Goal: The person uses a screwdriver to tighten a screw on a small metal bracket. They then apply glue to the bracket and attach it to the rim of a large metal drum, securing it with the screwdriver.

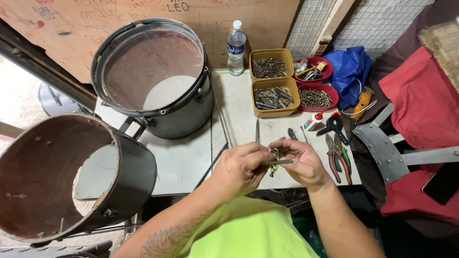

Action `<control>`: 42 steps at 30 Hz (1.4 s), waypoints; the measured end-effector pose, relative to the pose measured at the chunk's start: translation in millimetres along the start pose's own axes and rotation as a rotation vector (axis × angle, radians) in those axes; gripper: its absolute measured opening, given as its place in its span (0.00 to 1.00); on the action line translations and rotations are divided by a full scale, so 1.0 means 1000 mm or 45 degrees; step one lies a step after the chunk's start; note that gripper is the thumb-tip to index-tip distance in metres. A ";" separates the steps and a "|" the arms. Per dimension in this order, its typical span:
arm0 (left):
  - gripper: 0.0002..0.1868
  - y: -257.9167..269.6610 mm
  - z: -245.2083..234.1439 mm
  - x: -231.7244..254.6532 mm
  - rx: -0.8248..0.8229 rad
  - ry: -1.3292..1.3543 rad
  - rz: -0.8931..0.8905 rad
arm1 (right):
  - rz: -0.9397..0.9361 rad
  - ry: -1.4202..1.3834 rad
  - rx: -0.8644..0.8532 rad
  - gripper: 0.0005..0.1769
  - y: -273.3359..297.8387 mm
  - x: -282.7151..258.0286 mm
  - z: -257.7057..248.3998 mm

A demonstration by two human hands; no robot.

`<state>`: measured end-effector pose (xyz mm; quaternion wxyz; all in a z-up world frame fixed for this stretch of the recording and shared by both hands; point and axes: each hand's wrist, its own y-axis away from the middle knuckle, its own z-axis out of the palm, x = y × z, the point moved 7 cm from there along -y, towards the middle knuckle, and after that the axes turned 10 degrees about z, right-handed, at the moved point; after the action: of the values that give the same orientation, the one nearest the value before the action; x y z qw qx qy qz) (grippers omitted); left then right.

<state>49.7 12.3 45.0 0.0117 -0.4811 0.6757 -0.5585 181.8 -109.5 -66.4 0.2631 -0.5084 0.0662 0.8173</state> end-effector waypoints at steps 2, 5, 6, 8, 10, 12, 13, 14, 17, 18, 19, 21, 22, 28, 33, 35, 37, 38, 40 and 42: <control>0.06 0.000 -0.001 0.002 -0.035 -0.010 0.038 | 0.014 0.027 -0.019 0.25 -0.001 -0.001 0.001; 0.06 0.007 0.005 -0.004 -0.074 -0.037 -0.011 | 0.019 0.018 0.030 0.25 0.002 0.005 -0.003; 0.06 0.005 0.004 -0.003 -0.075 -0.038 -0.011 | 0.019 0.018 0.030 0.25 0.001 0.003 -0.001; 0.06 0.003 0.004 -0.002 -0.101 -0.033 -0.044 | 0.014 0.029 0.040 0.24 0.000 0.000 0.003; 0.07 0.000 0.001 -0.001 -0.118 -0.022 -0.057 | 0.002 0.039 0.040 0.23 -0.001 -0.004 0.009; 0.07 -0.003 -0.002 -0.001 -0.135 -0.010 -0.068 | -0.011 0.051 0.041 0.23 -0.003 -0.007 0.015; 0.08 -0.003 -0.002 -0.002 -0.158 -0.009 -0.079 | -0.006 0.030 0.021 0.23 -0.004 -0.008 0.018; 0.08 -0.003 -0.001 -0.004 -0.182 -0.008 -0.091 | 0.000 0.010 0.003 0.23 -0.004 -0.008 0.021; 0.07 -0.001 0.003 -0.013 -0.178 0.001 -0.117 | 0.090 -0.140 0.040 0.23 0.001 0.025 -0.007; 0.07 0.002 0.004 -0.016 -0.180 0.001 -0.115 | 0.087 -0.141 0.040 0.23 0.000 0.029 -0.009; 0.06 0.004 0.006 -0.020 -0.179 -0.008 -0.119 | 0.113 -0.175 0.047 0.23 -0.001 0.035 -0.011; 0.06 0.008 0.007 -0.022 -0.179 -0.015 -0.126 | 0.141 -0.211 0.055 0.22 0.000 0.047 -0.014; 0.06 0.007 0.007 -0.023 -0.180 -0.028 -0.130 | 0.142 -0.251 0.098 0.21 0.001 0.053 -0.018; 0.05 0.011 0.007 -0.025 -0.195 -0.033 -0.141 | 0.195 -0.351 0.153 0.20 0.002 0.055 -0.005; 0.04 0.015 0.006 -0.025 -0.183 -0.005 -0.152 | 0.239 -0.343 0.202 0.19 0.004 0.061 -0.005; 0.04 0.017 0.004 -0.024 -0.144 0.005 -0.153 | 0.240 -0.354 0.220 0.19 0.004 0.057 -0.002; 0.04 0.017 0.001 -0.018 -0.138 0.030 -0.161 | 0.246 -0.375 0.229 0.19 0.007 0.071 -0.014; 0.05 0.016 0.000 -0.015 -0.136 0.056 -0.160 | 0.243 -0.396 0.238 0.19 0.008 0.077 -0.020; 0.07 0.022 0.005 -0.020 -0.175 0.025 -0.205 | 0.223 -0.434 0.258 0.19 0.004 0.069 -0.013; 0.10 0.028 0.009 -0.026 -0.214 -0.004 -0.256 | 0.208 -0.473 0.282 0.20 0.002 0.060 -0.007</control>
<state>50.4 20.3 6.6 -0.0836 -0.5465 0.6684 -0.4976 165.4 -92.1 -122.2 0.2580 -0.3103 0.1466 0.9032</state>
